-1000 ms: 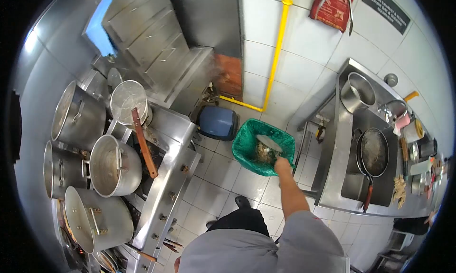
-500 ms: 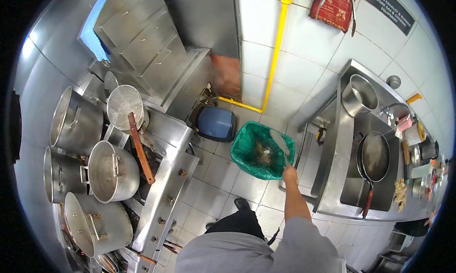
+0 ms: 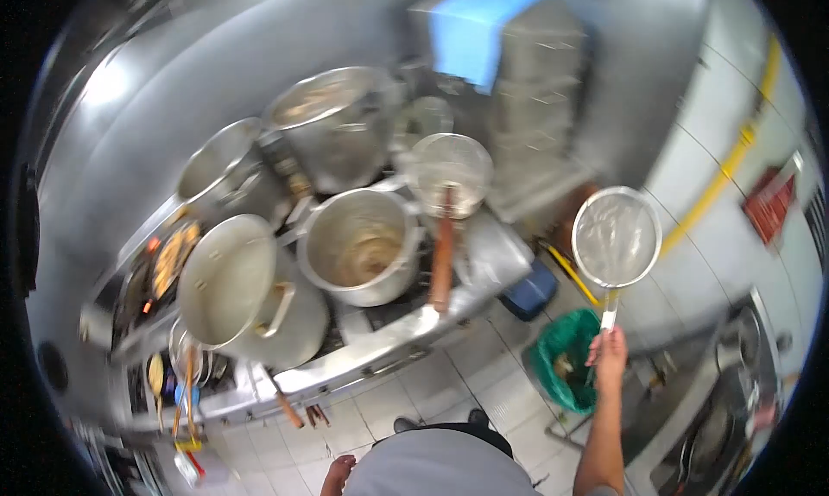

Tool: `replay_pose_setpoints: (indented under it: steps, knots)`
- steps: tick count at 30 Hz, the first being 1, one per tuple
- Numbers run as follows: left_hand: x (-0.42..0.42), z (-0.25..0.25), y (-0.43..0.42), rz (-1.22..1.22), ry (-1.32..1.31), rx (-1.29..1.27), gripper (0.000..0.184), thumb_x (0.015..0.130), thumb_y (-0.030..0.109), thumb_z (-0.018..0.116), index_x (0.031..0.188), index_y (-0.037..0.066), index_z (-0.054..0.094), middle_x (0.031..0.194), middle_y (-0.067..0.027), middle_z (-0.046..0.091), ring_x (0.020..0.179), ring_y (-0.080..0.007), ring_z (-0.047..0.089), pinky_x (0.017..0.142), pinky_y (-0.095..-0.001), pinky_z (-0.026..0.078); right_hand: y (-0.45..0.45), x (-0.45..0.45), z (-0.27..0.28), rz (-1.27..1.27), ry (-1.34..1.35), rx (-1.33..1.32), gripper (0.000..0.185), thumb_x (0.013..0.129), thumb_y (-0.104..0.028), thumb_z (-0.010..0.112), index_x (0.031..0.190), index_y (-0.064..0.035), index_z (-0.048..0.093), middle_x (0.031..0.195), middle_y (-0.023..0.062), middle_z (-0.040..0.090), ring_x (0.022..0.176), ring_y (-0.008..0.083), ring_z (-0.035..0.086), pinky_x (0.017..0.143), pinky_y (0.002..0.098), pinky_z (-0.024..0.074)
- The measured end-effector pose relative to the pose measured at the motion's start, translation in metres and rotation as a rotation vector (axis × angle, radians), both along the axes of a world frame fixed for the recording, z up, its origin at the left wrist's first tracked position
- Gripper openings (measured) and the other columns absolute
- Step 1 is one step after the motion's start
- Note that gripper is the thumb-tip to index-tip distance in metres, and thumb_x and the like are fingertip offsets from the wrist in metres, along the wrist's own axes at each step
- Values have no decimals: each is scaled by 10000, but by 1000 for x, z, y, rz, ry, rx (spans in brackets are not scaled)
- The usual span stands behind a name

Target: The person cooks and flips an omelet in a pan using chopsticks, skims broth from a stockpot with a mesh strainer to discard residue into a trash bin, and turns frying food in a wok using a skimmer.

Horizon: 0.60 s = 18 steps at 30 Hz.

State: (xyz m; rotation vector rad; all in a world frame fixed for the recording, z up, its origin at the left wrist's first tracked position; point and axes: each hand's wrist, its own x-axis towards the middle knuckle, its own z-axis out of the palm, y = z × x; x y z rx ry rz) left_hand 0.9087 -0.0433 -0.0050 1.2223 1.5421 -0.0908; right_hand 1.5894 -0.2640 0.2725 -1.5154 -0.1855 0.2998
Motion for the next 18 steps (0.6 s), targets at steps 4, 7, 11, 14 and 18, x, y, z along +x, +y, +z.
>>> replay_pose_setpoints:
  steps: [4, 7, 11, 14, 18]
  knots:
    - [-9, 25, -4, 336, -94, -164, 363, 889, 271, 593, 1189, 69, 562, 890, -91, 677, 630, -190, 637, 511, -319, 514, 149, -20, 136, 333, -339, -133, 238, 979, -214, 487, 1141, -55, 558, 730, -10, 575, 546, 45, 483, 493, 178, 395]
    - [-31, 22, -5, 426, -89, -169, 337, 916, 266, 556, 1203, 89, 548, 954, -82, 671, 676, -187, 629, 556, -317, 521, 268, -85, 225, 510, -854, -177, 219, 935, -140, 536, 1102, -18, 608, 759, 42, 602, 612, 121, 551, 542, 259, 435]
    - [-66, 16, -13, 555, -124, -160, 346, 911, 257, 555, 1215, 91, 539, 942, -89, 672, 677, -203, 641, 545, -338, 531, 405, -182, 282, 598, -1533, -265, 193, 863, -114, 581, 1038, -58, 640, 839, 106, 644, 773, 292, 632, 659, 376, 497]
    - [-101, -6, -37, 661, -198, -139, 347, 911, 248, 551, 1221, 92, 534, 938, -100, 672, 677, -219, 648, 527, -349, 531, 486, -230, 283, 693, -1781, -407, 205, 817, -123, 574, 1006, -98, 649, 798, 96, 621, 809, 293, 644, 664, 424, 502]
    - [-131, -22, -67, 811, -183, -190, 318, 917, 243, 551, 1189, 78, 562, 944, -100, 675, 730, -230, 661, 590, -349, 541, 561, -277, 269, 750, -1963, -751, 163, 786, -153, 583, 922, -113, 664, 799, 101, 650, 804, 286, 658, 649, 413, 519]
